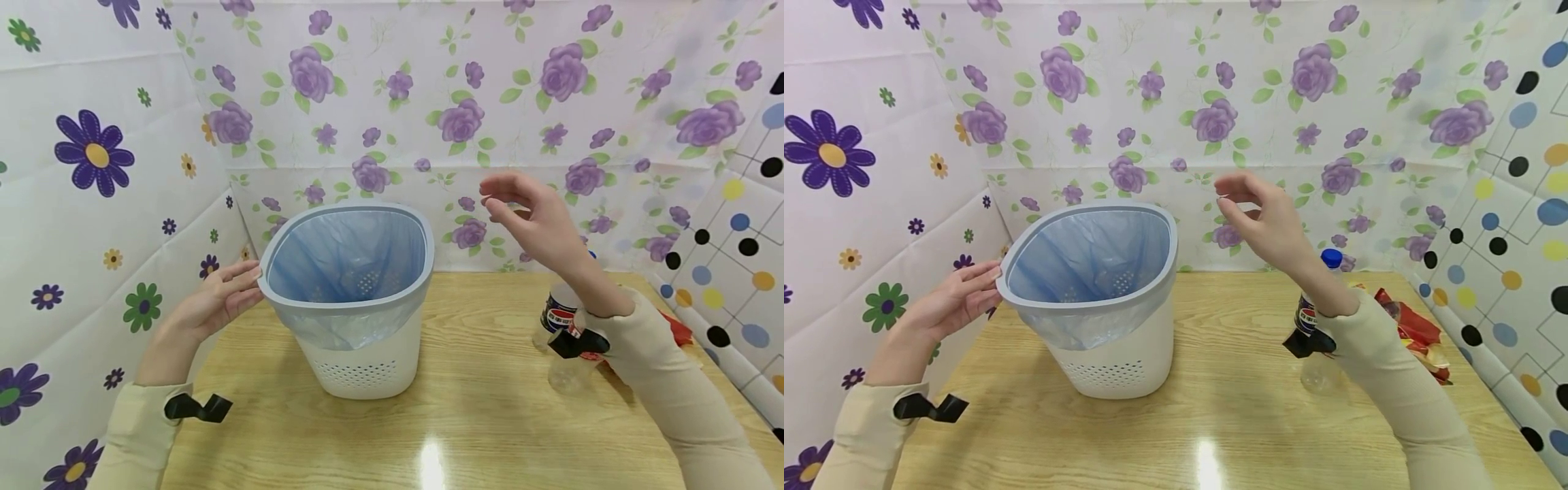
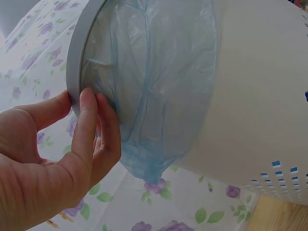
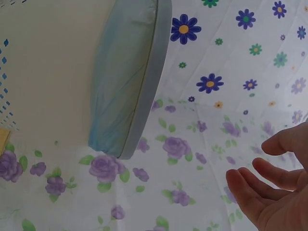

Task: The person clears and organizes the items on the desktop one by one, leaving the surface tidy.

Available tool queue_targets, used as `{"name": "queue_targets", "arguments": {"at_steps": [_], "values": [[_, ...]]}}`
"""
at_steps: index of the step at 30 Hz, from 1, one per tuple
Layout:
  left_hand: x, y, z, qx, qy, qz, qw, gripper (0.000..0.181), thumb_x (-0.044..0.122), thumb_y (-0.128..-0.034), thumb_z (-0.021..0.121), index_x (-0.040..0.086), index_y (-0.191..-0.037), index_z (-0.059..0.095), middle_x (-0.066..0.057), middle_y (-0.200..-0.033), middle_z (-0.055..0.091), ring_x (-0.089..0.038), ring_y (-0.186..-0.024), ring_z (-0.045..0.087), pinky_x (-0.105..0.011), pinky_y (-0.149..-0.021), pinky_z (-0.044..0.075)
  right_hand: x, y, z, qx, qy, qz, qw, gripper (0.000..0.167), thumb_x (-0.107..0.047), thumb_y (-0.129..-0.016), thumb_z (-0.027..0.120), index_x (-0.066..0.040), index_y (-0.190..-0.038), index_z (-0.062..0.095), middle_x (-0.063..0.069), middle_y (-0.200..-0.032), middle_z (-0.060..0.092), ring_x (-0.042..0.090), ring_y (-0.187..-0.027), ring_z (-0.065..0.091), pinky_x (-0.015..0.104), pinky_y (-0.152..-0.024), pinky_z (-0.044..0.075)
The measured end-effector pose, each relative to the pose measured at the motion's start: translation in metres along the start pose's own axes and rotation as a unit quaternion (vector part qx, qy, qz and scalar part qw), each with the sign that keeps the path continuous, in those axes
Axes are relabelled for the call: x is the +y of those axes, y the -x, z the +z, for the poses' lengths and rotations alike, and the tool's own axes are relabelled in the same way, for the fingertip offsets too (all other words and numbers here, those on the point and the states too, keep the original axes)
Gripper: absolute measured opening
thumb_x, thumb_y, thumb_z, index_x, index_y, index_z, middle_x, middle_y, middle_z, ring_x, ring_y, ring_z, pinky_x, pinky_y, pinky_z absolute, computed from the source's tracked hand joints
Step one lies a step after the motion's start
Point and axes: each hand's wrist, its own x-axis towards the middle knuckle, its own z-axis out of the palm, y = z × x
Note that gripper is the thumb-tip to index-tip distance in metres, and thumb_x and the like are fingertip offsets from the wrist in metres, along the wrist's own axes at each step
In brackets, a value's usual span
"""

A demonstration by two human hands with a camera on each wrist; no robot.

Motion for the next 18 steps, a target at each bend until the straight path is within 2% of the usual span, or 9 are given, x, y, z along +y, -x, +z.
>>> {"name": "queue_targets", "arguments": {"at_steps": [5, 9, 18], "values": [[0.000, -0.001, 0.000, 0.000, 0.001, 0.001, 1.0000, 0.025, 0.004, -0.1021, 0.043, 0.011, -0.117, 0.062, -0.003, -0.107, 0.068, -0.011, -0.095, 0.070, -0.019, -0.086, 0.057, 0.009, 0.007, -0.011, 0.010, 0.012, 0.020, 0.9997, 0.026, -0.016, -0.099, 0.055, -0.002, -0.121, 0.061, -0.008, -0.109, 0.065, -0.001, -0.089, 0.063, 0.011, -0.075, 0.055], [0.000, 0.000, -0.001, 0.003, 0.000, 0.006, 1.0000, 0.026, 0.003, -0.1018, 0.043, 0.012, -0.116, 0.063, -0.003, -0.108, 0.069, -0.011, -0.095, 0.070, -0.019, -0.087, 0.056, 0.017, 0.012, -0.021, 0.018, 0.025, 0.024, 0.9992, 0.024, -0.016, -0.098, 0.056, -0.003, -0.117, 0.063, -0.018, -0.101, 0.065, -0.002, -0.088, 0.064, 0.012, -0.073, 0.056], [0.000, 0.000, -0.002, 0.009, -0.017, 0.006, 0.9998, 0.026, 0.004, -0.1019, 0.043, 0.012, -0.117, 0.062, -0.002, -0.108, 0.069, -0.011, -0.096, 0.070, -0.020, -0.088, 0.056, 0.038, 0.028, -0.045, 0.004, 0.052, 0.061, 0.9968, 0.025, -0.018, -0.099, 0.055, -0.003, -0.119, 0.062, -0.021, -0.101, 0.063, -0.005, -0.092, 0.062, 0.009, -0.073, 0.054]]}}
